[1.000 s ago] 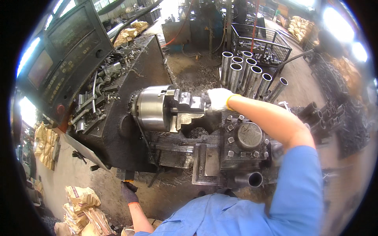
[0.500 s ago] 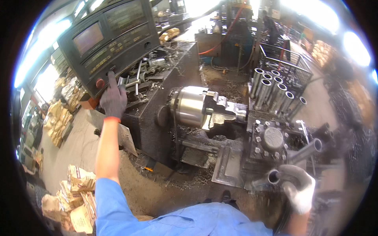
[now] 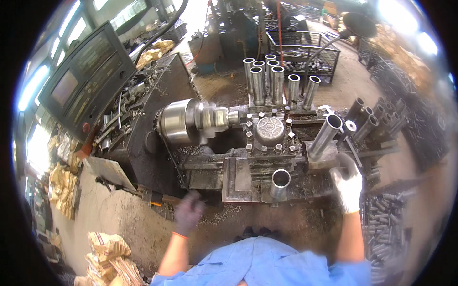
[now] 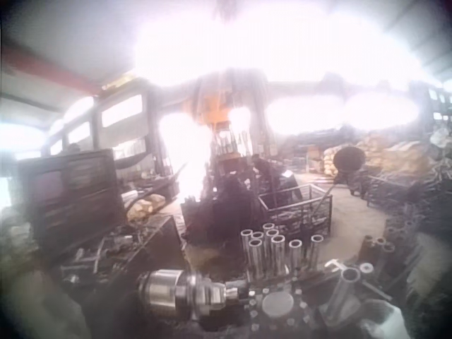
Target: The person repeatedly picks metal tubes from a wire basket, inserts them into a lathe chuck, operates the machine, removes the processed tubes, and places them into a collection bin. The cycle repeats continuously throughout the clip.
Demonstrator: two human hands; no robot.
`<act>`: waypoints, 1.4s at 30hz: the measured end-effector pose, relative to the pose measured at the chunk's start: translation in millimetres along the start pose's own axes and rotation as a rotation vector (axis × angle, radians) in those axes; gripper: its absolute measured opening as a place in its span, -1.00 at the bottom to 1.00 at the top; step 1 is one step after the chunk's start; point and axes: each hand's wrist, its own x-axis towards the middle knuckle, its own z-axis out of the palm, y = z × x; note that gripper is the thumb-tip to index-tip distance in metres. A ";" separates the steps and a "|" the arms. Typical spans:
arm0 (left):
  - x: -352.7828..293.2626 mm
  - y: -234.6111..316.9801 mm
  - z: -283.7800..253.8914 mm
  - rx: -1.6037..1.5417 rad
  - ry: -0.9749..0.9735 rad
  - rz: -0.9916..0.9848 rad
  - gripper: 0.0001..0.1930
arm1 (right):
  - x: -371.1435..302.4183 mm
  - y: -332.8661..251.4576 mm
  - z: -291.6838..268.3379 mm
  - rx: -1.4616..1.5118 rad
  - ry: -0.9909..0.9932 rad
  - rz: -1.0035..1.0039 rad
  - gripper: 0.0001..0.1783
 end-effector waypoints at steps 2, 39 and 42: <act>-68.1 2.5 51.8 0.035 -0.425 -0.468 -0.56 | 35.1 25.3 14.1 -0.153 0.006 -0.233 -0.20; -824.8 318.0 277.3 0.794 3.373 -1.284 -0.43 | -773.7 -311.7 69.7 0.893 -2.567 -1.706 -0.53; -797.0 368.7 277.1 1.172 3.323 -1.815 -0.31 | -853.6 -324.3 50.0 0.844 -2.637 -1.762 -0.28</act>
